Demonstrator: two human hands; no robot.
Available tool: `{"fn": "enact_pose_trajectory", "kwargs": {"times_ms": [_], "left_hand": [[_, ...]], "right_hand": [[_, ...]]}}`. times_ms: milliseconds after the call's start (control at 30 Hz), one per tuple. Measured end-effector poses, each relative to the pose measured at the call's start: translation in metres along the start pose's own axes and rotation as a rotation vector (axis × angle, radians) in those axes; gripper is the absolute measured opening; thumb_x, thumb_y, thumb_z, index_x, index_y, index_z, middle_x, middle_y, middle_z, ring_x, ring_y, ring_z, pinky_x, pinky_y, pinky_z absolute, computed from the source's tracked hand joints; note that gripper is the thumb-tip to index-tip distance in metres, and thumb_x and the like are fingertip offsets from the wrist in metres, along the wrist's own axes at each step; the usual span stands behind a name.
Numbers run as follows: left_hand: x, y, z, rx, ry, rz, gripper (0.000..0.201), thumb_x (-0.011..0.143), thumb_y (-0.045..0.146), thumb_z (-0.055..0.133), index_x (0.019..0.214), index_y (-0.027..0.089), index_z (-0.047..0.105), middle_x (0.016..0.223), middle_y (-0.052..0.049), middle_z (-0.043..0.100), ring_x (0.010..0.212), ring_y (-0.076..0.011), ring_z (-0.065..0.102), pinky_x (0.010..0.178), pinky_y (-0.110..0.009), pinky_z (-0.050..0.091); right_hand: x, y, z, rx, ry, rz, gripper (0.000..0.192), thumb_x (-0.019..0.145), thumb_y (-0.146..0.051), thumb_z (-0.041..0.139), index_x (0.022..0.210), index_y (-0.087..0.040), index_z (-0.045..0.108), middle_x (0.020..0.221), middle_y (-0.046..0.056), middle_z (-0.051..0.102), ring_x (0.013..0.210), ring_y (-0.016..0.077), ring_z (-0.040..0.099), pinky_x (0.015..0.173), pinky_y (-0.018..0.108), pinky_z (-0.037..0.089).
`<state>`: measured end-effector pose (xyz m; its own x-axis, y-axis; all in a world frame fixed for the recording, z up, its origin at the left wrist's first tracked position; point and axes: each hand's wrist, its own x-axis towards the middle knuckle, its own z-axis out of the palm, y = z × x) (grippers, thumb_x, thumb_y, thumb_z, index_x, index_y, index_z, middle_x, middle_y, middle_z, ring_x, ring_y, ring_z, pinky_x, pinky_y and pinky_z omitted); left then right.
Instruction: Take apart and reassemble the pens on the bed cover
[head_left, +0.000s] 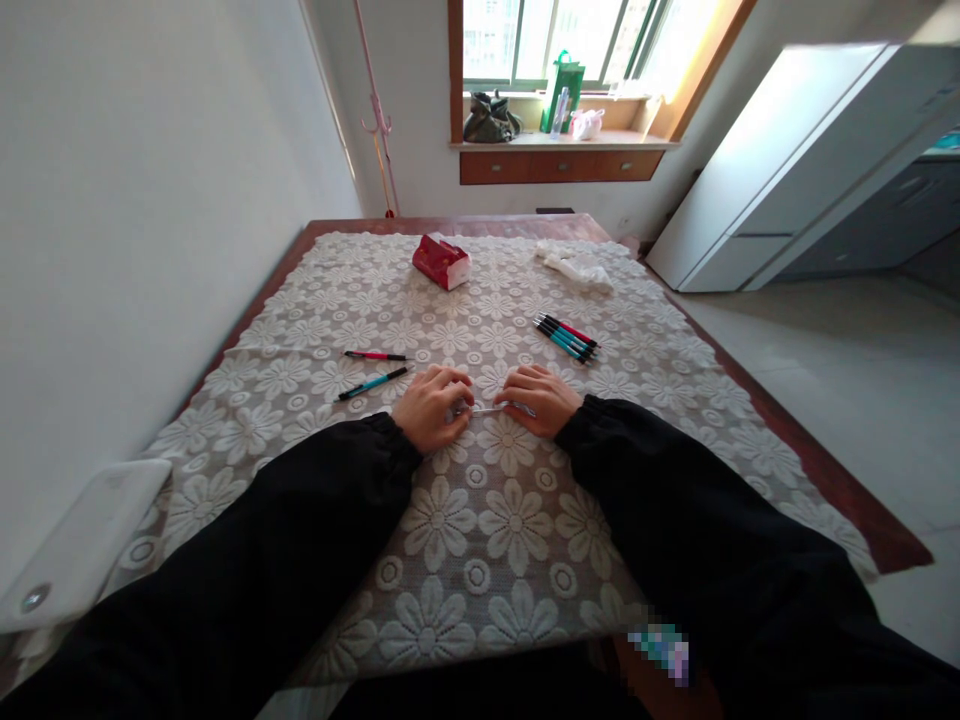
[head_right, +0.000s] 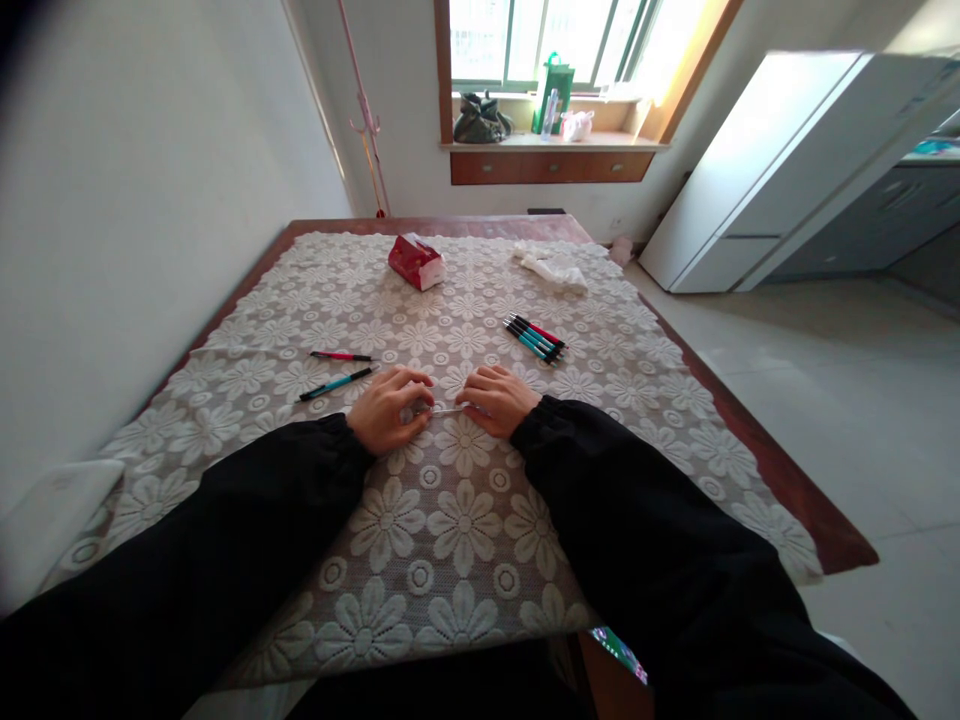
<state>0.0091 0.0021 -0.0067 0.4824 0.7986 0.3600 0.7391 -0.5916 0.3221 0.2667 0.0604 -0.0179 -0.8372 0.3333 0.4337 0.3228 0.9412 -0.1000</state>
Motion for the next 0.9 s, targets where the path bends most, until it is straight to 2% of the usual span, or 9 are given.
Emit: {"fn": "enact_pose_trajectory", "kwargs": {"times_ms": [133, 400, 533, 633, 767, 900], "left_hand": [[0.001, 0.001, -0.001, -0.004, -0.013, 0.011, 0.01, 0.088, 0.027, 0.062, 0.093, 0.023, 0.071, 0.121, -0.005, 0.067, 0.114, -0.0266, 0.057, 0.1, -0.047, 0.046], [0.0, -0.001, 0.001, -0.019, -0.009, 0.007, 0.006, 0.086, 0.024, 0.064, 0.089, 0.023, 0.07, 0.119, -0.005, 0.068, 0.113, -0.0264, 0.058, 0.1, -0.047, 0.047], [0.001, -0.001, 0.001, -0.037, 0.022, 0.011, 0.009, 0.088, 0.025, 0.064, 0.095, 0.024, 0.07, 0.116, -0.005, 0.069, 0.11, -0.0252, 0.059, 0.099, -0.045, 0.048], [0.001, -0.001, 0.0, -0.067, 0.068, 0.049, 0.014, 0.093, 0.032, 0.063, 0.103, 0.024, 0.071, 0.113, -0.005, 0.07, 0.109, -0.0233, 0.06, 0.1, -0.043, 0.048], [0.001, 0.0, -0.002, -0.084, 0.09, 0.122, 0.024, 0.094, 0.043, 0.065, 0.11, 0.026, 0.072, 0.109, -0.005, 0.072, 0.107, -0.0225, 0.061, 0.098, -0.04, 0.047], [0.001, 0.001, -0.003, -0.087, 0.08, 0.172, 0.026, 0.093, 0.046, 0.067, 0.109, 0.026, 0.073, 0.099, -0.003, 0.076, 0.101, -0.0219, 0.063, 0.092, -0.039, 0.047]], "right_hand": [[0.001, -0.001, 0.001, 0.021, -0.005, -0.039, 0.027, 0.1, -0.023, 0.048, 0.119, -0.022, 0.067, 0.096, 0.007, 0.067, 0.09, 0.0201, 0.056, 0.082, 0.034, 0.043], [0.0, 0.002, 0.003, 0.155, 0.01, 0.007, 0.02, 0.102, -0.025, 0.048, 0.099, -0.02, 0.067, 0.094, 0.007, 0.068, 0.087, 0.0187, 0.058, 0.08, 0.033, 0.047], [0.001, 0.002, 0.004, 0.208, 0.137, 0.059, 0.017, 0.102, -0.025, 0.05, 0.098, -0.02, 0.066, 0.09, 0.007, 0.068, 0.084, 0.018, 0.059, 0.079, 0.032, 0.049], [0.004, -0.003, 0.001, 0.212, 0.233, 0.084, 0.014, 0.102, -0.025, 0.053, 0.099, -0.02, 0.065, 0.09, 0.006, 0.069, 0.084, 0.0179, 0.059, 0.079, 0.033, 0.05], [0.008, -0.014, -0.006, 0.144, 0.236, 0.0, 0.011, 0.101, -0.024, 0.055, 0.101, -0.021, 0.065, 0.091, 0.006, 0.07, 0.085, 0.018, 0.06, 0.078, 0.033, 0.05], [0.013, -0.026, -0.01, 0.15, 0.238, -0.043, 0.012, 0.102, -0.025, 0.054, 0.101, -0.021, 0.065, 0.09, 0.005, 0.071, 0.084, 0.0174, 0.06, 0.077, 0.033, 0.049]]}}
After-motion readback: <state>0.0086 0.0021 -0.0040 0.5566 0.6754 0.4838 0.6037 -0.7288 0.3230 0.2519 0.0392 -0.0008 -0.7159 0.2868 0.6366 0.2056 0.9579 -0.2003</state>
